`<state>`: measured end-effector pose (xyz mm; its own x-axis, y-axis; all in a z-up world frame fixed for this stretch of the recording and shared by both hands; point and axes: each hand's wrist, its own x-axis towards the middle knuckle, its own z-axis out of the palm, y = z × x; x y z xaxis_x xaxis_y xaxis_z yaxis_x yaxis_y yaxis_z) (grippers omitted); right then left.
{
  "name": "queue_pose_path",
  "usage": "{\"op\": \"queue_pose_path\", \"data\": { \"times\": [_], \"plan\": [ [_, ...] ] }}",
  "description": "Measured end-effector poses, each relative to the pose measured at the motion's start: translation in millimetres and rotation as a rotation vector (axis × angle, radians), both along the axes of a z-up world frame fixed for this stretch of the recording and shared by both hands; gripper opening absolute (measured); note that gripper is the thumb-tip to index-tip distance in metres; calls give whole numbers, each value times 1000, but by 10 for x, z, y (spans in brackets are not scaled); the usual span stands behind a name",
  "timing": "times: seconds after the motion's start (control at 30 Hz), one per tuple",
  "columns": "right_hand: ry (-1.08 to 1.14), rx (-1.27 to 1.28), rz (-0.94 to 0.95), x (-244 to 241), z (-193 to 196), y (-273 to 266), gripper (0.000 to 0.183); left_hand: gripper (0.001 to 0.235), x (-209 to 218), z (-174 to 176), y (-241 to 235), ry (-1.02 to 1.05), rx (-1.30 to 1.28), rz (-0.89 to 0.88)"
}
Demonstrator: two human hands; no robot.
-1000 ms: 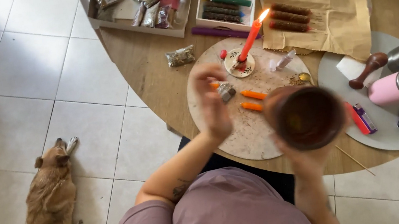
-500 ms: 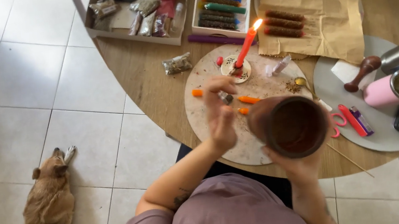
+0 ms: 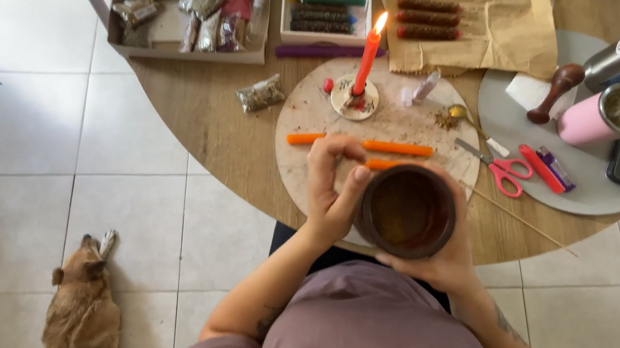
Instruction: The person cuts orange sticks with scissors and lights them with a lighter. They then open a small bag of herbs and pour the contents into a brown bowl using a spoon.
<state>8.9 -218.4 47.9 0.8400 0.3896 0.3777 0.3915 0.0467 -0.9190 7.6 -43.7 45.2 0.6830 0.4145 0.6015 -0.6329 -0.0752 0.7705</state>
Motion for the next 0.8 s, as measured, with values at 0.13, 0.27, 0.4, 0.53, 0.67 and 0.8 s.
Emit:
{"op": "queue_pose_path", "data": {
  "times": [0.13, 0.27, 0.4, 0.53, 0.67, 0.8],
  "plan": [
    [49, -46, -11, 21, -65, -15, 117, 29, 80, -66, 375, 79, 104, 115],
    [37, -157, -117, -52, -63, -75, 110, 30, 282, 40, 1020, 167, 367, 299],
    [35, -209, -285, -50, -171, -112, 115, 15, 714, 87, 1642, 226, 631, 468],
    [109, -263, -298, -65, -571, -319, 127, 17, 1237, 29, 2170, 423, 847, 614],
    [-132, -605, -447, -25, -750, -564, 123, 14, 1816, -17, 2555, 516, 925, 662],
    [-516, -606, -822, -51, -623, -256, 58, 5, 2328, 250, 2323, 417, 907, 626]
  ]
}}
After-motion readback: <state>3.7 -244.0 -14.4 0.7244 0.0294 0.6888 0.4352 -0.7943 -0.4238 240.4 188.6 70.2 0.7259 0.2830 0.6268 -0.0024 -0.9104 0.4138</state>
